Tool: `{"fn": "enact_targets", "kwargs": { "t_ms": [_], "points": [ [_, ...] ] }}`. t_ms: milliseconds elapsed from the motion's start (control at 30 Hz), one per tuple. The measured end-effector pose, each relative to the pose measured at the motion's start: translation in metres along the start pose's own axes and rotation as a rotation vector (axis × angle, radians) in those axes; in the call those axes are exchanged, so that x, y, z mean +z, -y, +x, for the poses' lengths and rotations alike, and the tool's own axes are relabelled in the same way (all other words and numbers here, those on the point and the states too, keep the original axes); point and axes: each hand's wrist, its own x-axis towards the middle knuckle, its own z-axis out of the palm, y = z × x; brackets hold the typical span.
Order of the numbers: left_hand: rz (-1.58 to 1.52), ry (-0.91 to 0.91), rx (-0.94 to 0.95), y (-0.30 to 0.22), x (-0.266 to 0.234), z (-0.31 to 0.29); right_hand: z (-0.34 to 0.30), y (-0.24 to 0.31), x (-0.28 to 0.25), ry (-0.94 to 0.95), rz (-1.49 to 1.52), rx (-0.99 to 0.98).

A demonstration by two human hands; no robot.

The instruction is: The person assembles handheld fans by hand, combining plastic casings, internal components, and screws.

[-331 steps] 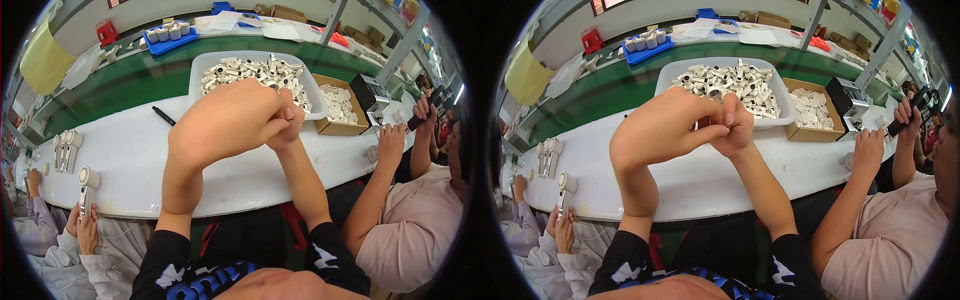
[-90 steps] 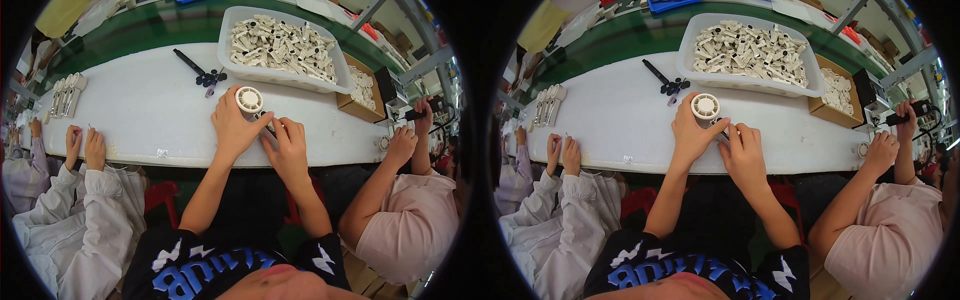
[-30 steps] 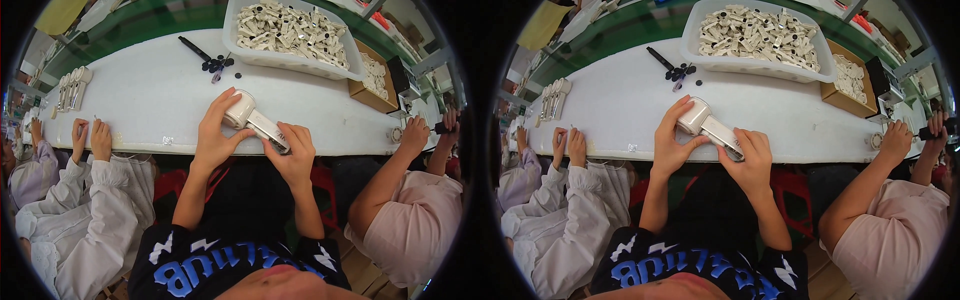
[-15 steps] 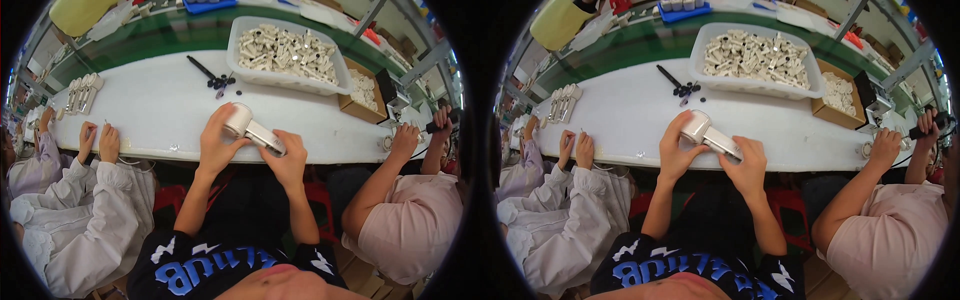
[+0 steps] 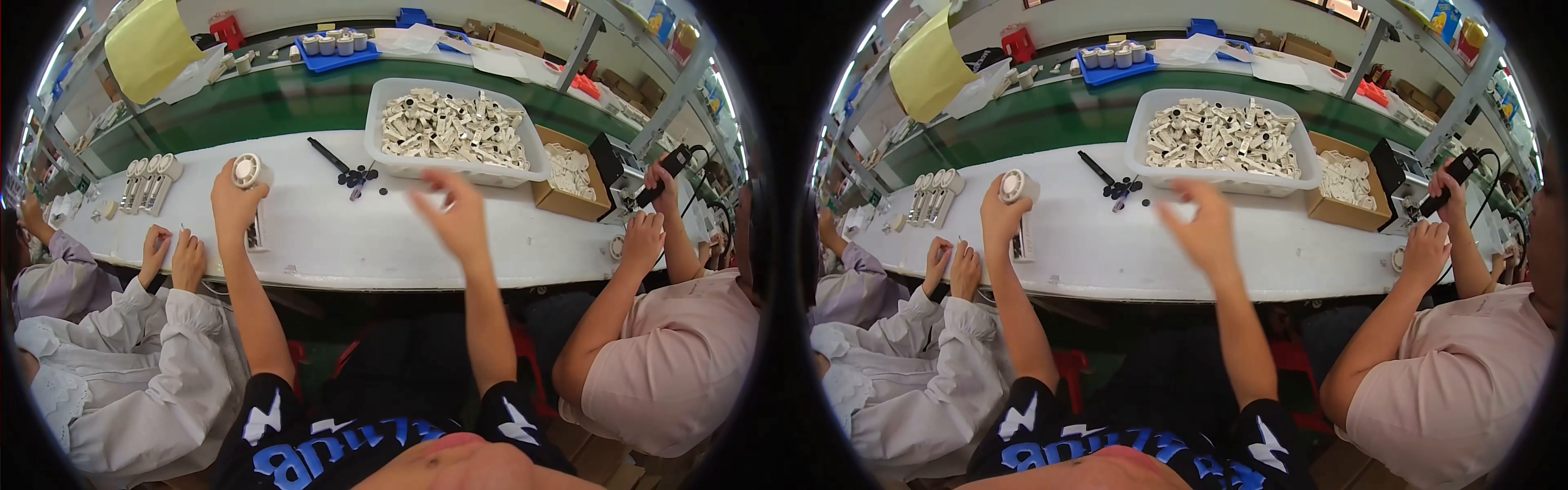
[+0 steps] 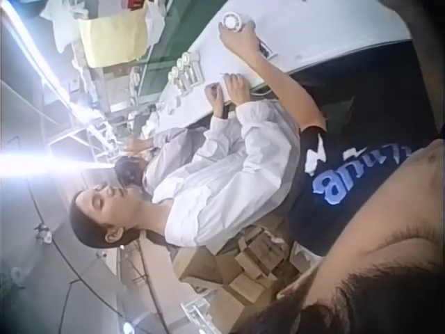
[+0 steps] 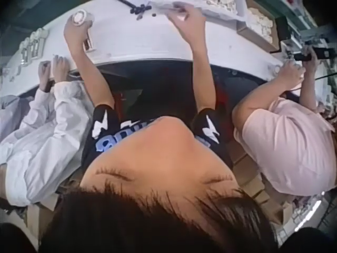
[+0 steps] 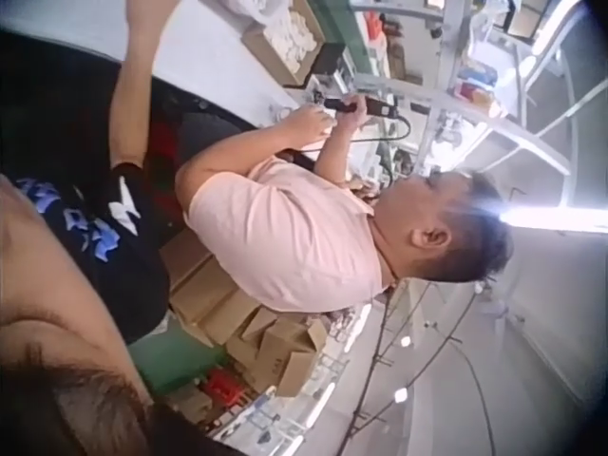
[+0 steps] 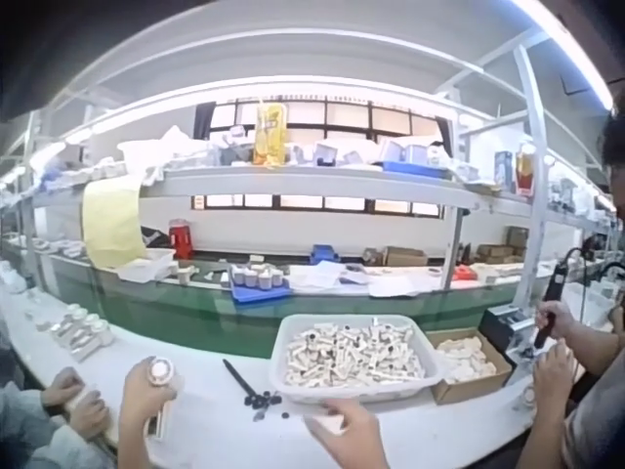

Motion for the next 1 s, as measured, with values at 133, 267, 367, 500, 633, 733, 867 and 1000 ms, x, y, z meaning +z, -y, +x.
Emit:
{"fn": "enact_targets", "kwargs": {
  "t_ms": [133, 267, 367, 500, 633, 733, 867, 1000],
  "points": [
    [0.577, 0.364, -0.186, 0.024, 0.006, 0.029, 0.077, -0.043, -0.025, -0.128, -0.3, -0.004],
    [0.805, -0.097, 0.234, -0.051, 0.084, -0.03, 0.13, -0.101, -0.017, 0.135, -0.618, 0.029],
    [0.105, 0.63, 0.504, -0.08, 0.147, -0.062, 0.151, -0.092, 0.006, 0.335, -0.909, 0.191],
    [0.045, 2.046, 0.901, -0.143, 0.222, -0.125, 0.158, -0.075, 0.006, 0.27, -0.854, 0.107],
    [0.037, 2.641, 0.82, -0.15, 0.251, -0.201, 0.142, -0.04, -0.016, 0.104, -0.583, 0.002],
    [0.171, 2.712, 0.941, -0.12, 0.277, -0.233, 0.129, -0.021, -0.028, 0.243, -0.399, -0.127],
    [0.577, 2.444, 1.345, -0.093, 0.28, -0.247, 0.136, 0.0, -0.052, 0.59, -0.385, -0.2],
    [0.575, 2.353, 1.384, -0.085, 0.273, -0.248, 0.144, 0.004, -0.052, 0.877, -0.453, -0.12]
  ]
}}
